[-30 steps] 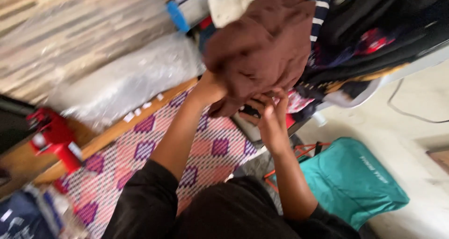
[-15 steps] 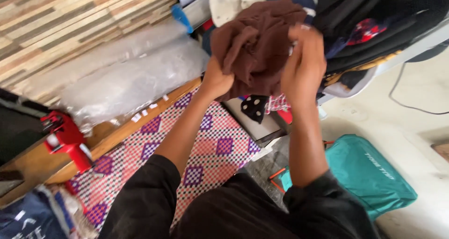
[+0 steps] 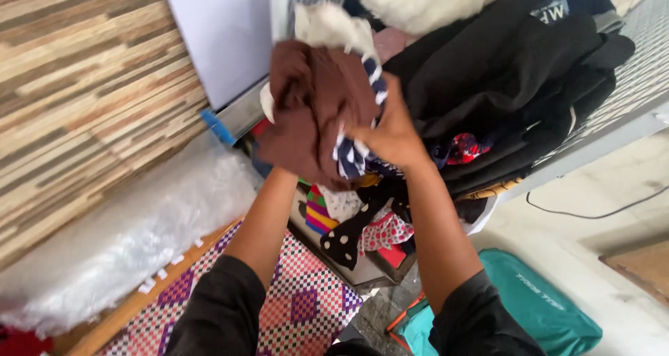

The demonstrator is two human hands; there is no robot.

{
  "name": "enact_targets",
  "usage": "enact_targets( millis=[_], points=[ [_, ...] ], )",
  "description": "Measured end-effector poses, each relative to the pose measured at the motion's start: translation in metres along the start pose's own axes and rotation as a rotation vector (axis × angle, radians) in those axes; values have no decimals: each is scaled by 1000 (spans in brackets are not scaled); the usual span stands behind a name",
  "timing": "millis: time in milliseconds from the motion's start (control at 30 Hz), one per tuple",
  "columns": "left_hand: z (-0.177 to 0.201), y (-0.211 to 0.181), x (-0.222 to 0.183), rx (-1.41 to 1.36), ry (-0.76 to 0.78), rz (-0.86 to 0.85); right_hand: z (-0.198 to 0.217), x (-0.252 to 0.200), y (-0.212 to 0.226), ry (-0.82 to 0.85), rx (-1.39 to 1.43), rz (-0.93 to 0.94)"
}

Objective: The person takes patterned shorts, a navy t-shirt, and a brown garment from a shelf, folds each item on a mat by hand, and uses a tape dispenser on the folded navy t-shirt.

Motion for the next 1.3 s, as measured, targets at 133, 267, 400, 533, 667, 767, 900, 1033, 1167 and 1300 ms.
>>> enact_targets(
  millis=[133,267,400,533,667,767,900,1033,1167,1300],
  points=[
    [-29,42,19,143,107,-3,0,17,45,-522,95,125],
    [-24,88,19,383,235,8,-3,28,33,-779,-94,224],
    [-33,124,15,617,350,21,9,48,-48,-533,-692,175],
    [-61,147,18,768,425,32,-20,51,-29,-132,-1011,-280],
    [-41,13,43,575,396,65,-36,26,22,-194,-602,-70],
    [-14,-46,51,154,355,87,-60,-7,74,-177,-624,-42],
    [-5,-54,54,-58,435,138,-73,-40,90,-91,-711,-39],
    [31,-67,20,-204,478,181,-79,-56,81,-39,-587,-83],
    [79,-88,-36,-439,513,240,-85,-88,65,-107,-352,12],
    [133,-116,-118,-667,514,311,-106,-128,68,-24,-146,51]
  ],
)
Point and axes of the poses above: each hand's wrist, its own x-axis towards the middle knuckle, its own z-axis out of the back of the hand, y = z × x, the point moved 3 cm from there along x, towards the middle knuckle, and after that the axes turned 3 degrees about x, right-handed, at the moved point
